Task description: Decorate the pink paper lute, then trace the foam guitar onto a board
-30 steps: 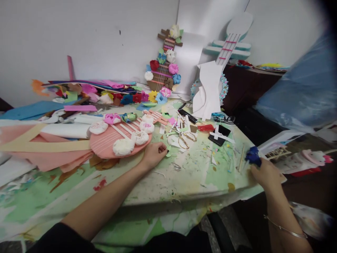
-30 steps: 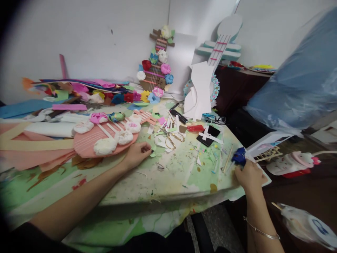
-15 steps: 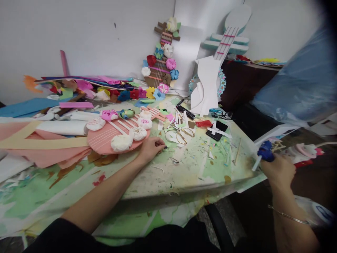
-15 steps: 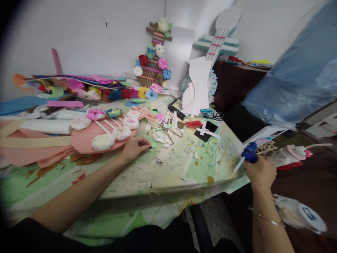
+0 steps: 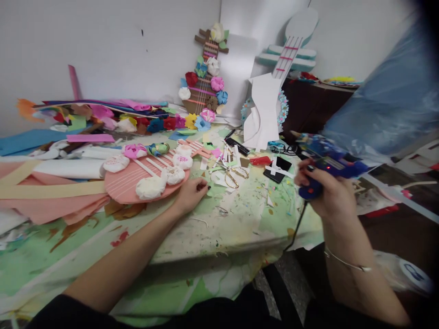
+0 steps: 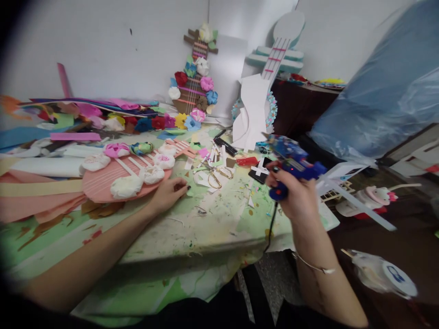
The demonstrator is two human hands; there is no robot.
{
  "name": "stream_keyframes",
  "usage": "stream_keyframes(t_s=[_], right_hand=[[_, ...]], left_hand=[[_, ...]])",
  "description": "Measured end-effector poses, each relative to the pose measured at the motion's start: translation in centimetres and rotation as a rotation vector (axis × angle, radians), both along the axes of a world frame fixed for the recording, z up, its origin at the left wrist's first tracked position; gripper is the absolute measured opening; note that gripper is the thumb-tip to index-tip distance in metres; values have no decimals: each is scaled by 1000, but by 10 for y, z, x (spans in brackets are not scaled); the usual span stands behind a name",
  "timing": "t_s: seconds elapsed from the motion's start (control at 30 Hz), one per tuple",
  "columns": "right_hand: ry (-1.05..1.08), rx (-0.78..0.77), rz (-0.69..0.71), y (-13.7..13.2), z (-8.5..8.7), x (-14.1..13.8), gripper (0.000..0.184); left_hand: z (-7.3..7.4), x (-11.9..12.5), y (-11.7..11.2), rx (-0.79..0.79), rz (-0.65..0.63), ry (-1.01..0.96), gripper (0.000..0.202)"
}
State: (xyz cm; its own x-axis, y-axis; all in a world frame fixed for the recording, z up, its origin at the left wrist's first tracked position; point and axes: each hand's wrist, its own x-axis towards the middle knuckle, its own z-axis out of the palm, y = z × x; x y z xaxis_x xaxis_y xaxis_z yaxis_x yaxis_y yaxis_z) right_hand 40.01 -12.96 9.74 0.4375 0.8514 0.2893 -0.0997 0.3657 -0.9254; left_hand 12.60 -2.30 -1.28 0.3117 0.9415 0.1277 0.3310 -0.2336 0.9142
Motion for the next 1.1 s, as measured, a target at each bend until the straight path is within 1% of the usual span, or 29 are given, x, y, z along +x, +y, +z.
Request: stream_keyframes(t_s=[0.07, 0.13, 0.2, 0.3, 0.4, 0.5, 0.57, 0.63, 0.67, 0.7, 0.77, 0.87, 0.93, 1.0, 1.07, 1.1], right_hand=[[56, -28, 177, 21, 3, -26, 22], [91, -70, 319, 46, -1, -48, 20], [145, -116, 403, 71, -9, -68, 21], [196, -187, 510, 102, -27, -90, 22], [190, -240, 546, 115, -51, -99, 23], [167, -269, 529, 115, -74, -97, 22], [148, -279, 510, 114, -85, -93, 19], [96, -280, 495, 113, -91, -89, 16], [63, -277, 487, 113, -93, -88, 16], [27, -273, 480, 112, -93, -86, 17], [-30, -248, 465, 111, -91, -84, 19], [-43, -181, 473, 108, -84, -81, 16], [-30, -148, 504, 106, -79, -79, 13], [-17, -141, 538, 103, -74, -79, 11], [-21, -151, 559, 100, -71, -81, 12], [-33, -163, 567, 98, -69, -83, 13]], left_hand=[[0, 1, -2, -42, -13, -36, 16], [-1, 3, -3, -111, -30, -82, 21], [-2, 4, -5, -186, -51, -126, 24], [-2, 5, -5, -257, -62, -155, 25], [-3, 3, -4, -267, -41, -131, 21], [-2, 0, -3, -229, -8, -65, 15], [1, -3, -2, -114, 29, 29, 12], [5, -5, -3, 25, 82, 111, 10], [8, -5, -3, 68, 109, 124, 12], [10, -6, -4, 78, 131, 112, 14], [15, -6, -6, 12, 138, 35, 17], [21, -5, -10, -171, 59, -179, 12], [24, -4, -11, -268, 12, -375, 10], [26, -4, -11, -351, 0, -591, 9], [27, -4, -11, -458, -15, -800, 4], [27, -4, -11, -515, -32, -891, 10]])
